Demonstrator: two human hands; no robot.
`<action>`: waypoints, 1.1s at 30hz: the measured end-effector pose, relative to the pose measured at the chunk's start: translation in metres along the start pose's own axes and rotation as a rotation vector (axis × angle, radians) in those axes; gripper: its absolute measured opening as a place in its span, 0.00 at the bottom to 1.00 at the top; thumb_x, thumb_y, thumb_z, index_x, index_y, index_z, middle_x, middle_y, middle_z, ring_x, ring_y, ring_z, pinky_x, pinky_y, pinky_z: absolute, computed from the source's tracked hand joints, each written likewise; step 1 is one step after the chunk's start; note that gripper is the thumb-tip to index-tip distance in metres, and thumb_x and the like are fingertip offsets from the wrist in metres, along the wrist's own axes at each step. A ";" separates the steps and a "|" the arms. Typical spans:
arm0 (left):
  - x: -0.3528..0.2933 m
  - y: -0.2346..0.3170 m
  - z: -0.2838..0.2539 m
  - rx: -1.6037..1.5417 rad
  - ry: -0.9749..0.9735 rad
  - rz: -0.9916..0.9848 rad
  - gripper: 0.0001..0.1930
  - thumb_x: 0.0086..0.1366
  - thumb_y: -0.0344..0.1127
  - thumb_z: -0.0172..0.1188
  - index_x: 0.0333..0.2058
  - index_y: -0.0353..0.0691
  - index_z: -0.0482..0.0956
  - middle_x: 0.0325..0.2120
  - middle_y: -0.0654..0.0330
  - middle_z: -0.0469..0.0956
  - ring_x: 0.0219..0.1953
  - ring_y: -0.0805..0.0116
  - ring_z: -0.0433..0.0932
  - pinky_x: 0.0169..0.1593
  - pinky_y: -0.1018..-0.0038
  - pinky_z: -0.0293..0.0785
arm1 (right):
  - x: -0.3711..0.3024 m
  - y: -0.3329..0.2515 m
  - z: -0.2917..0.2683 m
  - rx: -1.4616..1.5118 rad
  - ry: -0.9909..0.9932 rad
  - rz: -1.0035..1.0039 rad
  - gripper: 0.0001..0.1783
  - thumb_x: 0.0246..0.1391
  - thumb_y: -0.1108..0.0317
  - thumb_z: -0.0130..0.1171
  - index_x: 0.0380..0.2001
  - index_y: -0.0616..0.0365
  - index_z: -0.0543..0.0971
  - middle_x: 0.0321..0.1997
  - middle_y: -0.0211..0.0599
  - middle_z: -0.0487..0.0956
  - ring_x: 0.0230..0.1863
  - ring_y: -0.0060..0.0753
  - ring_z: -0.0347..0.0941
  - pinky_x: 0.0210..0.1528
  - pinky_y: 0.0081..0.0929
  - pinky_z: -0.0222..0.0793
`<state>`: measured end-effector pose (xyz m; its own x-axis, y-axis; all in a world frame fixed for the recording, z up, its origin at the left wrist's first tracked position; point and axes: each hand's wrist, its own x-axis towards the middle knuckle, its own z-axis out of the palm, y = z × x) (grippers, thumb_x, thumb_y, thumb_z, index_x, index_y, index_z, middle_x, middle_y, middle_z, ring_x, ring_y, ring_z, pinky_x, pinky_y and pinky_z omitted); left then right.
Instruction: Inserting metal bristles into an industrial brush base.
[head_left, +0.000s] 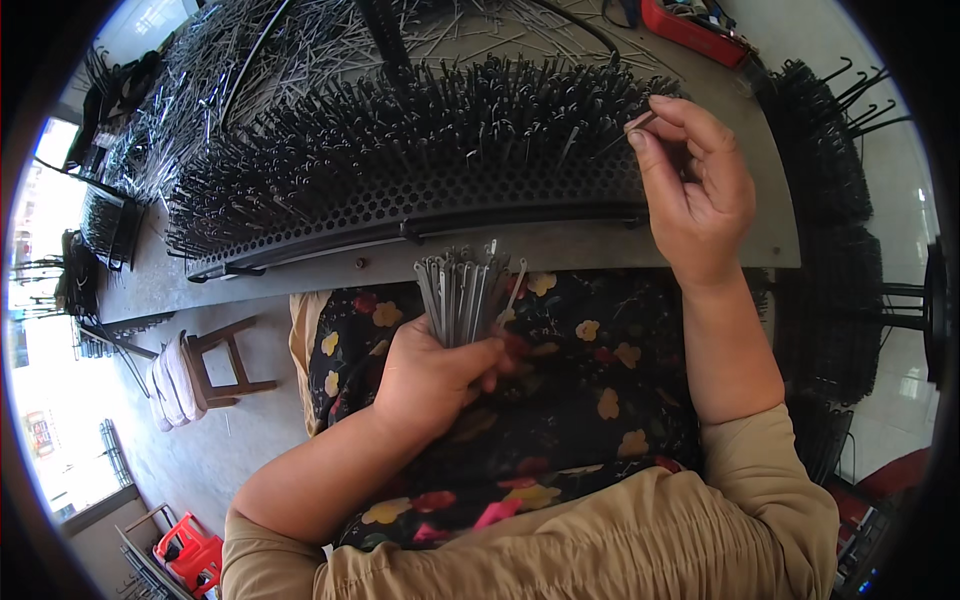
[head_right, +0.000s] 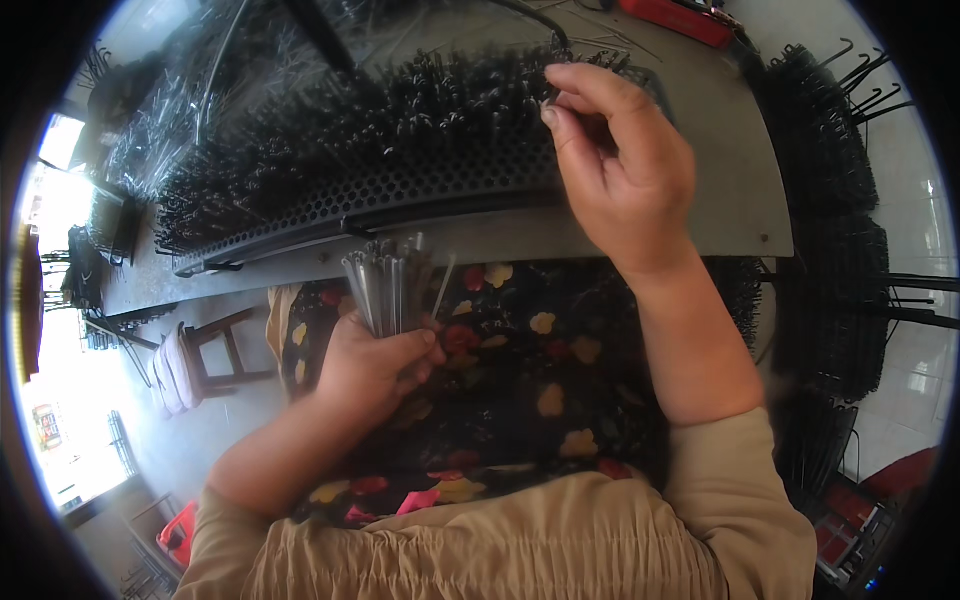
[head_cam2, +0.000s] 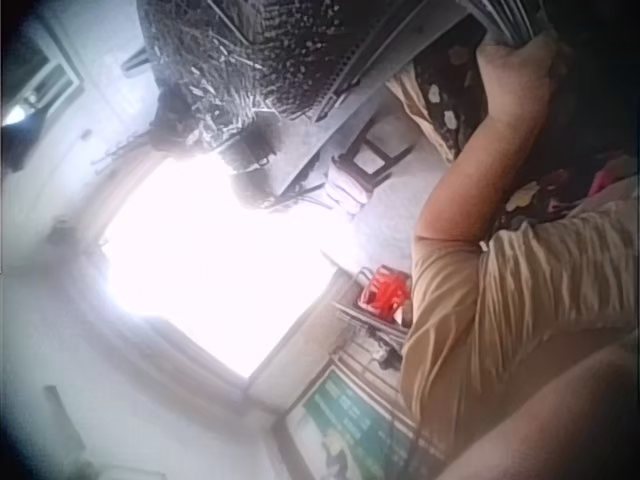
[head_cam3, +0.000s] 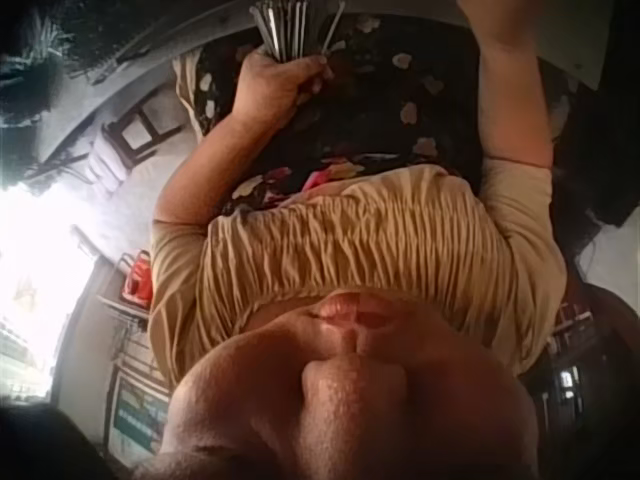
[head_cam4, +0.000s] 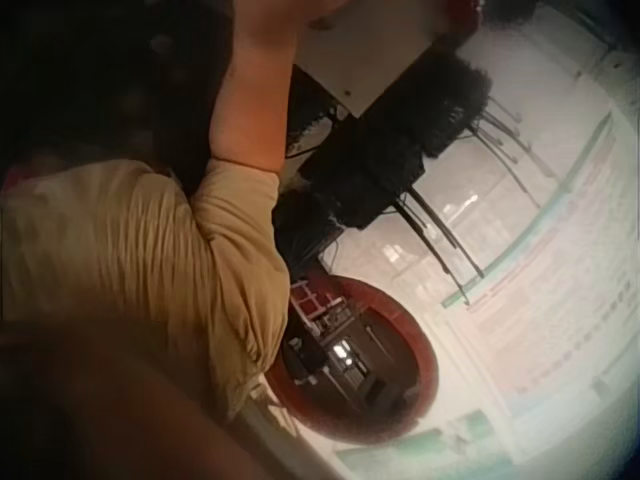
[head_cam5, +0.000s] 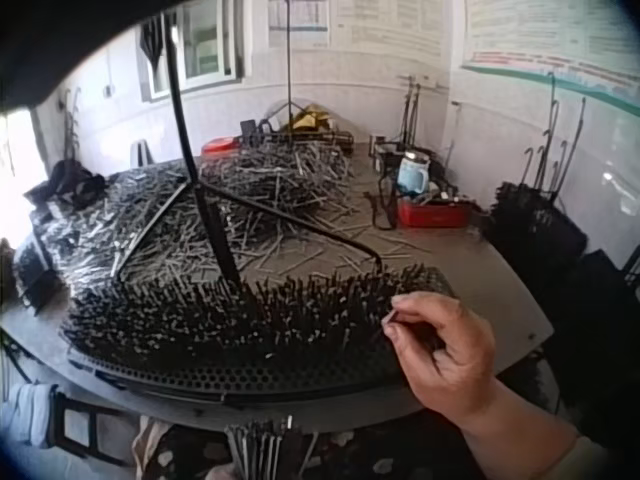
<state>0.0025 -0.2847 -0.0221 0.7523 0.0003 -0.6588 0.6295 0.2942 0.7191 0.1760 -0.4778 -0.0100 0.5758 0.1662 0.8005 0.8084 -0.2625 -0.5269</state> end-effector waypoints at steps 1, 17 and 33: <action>0.000 0.000 0.000 -0.004 -0.002 -0.001 0.06 0.58 0.27 0.58 0.35 0.37 0.76 0.25 0.60 0.80 0.21 0.80 0.73 0.19 0.83 0.62 | 0.001 0.000 0.000 -0.054 -0.041 -0.026 0.15 0.46 0.83 0.64 0.39 0.58 0.80 0.36 0.34 0.81 0.33 0.27 0.79 0.36 0.20 0.75; 0.004 -0.004 -0.001 -0.085 0.075 0.028 0.06 0.58 0.27 0.60 0.35 0.37 0.76 0.22 0.61 0.78 0.19 0.77 0.72 0.20 0.82 0.63 | 0.005 -0.046 0.047 0.424 -0.615 0.640 0.19 0.49 0.80 0.54 0.47 0.62 0.77 0.41 0.37 0.83 0.22 0.12 0.70 0.25 0.16 0.67; 0.003 -0.008 -0.001 0.003 -0.097 0.049 0.11 0.62 0.28 0.60 0.43 0.37 0.76 0.28 0.61 0.81 0.22 0.80 0.73 0.21 0.85 0.65 | -0.012 -0.030 -0.003 0.429 -0.096 0.588 0.10 0.51 0.80 0.63 0.37 0.63 0.74 0.32 0.35 0.81 0.29 0.17 0.75 0.27 0.13 0.69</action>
<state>-0.0004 -0.2858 -0.0300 0.7975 -0.0776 -0.5983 0.5918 0.2933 0.7508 0.1441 -0.4743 -0.0030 0.9215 0.2006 0.3326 0.3277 0.0581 -0.9430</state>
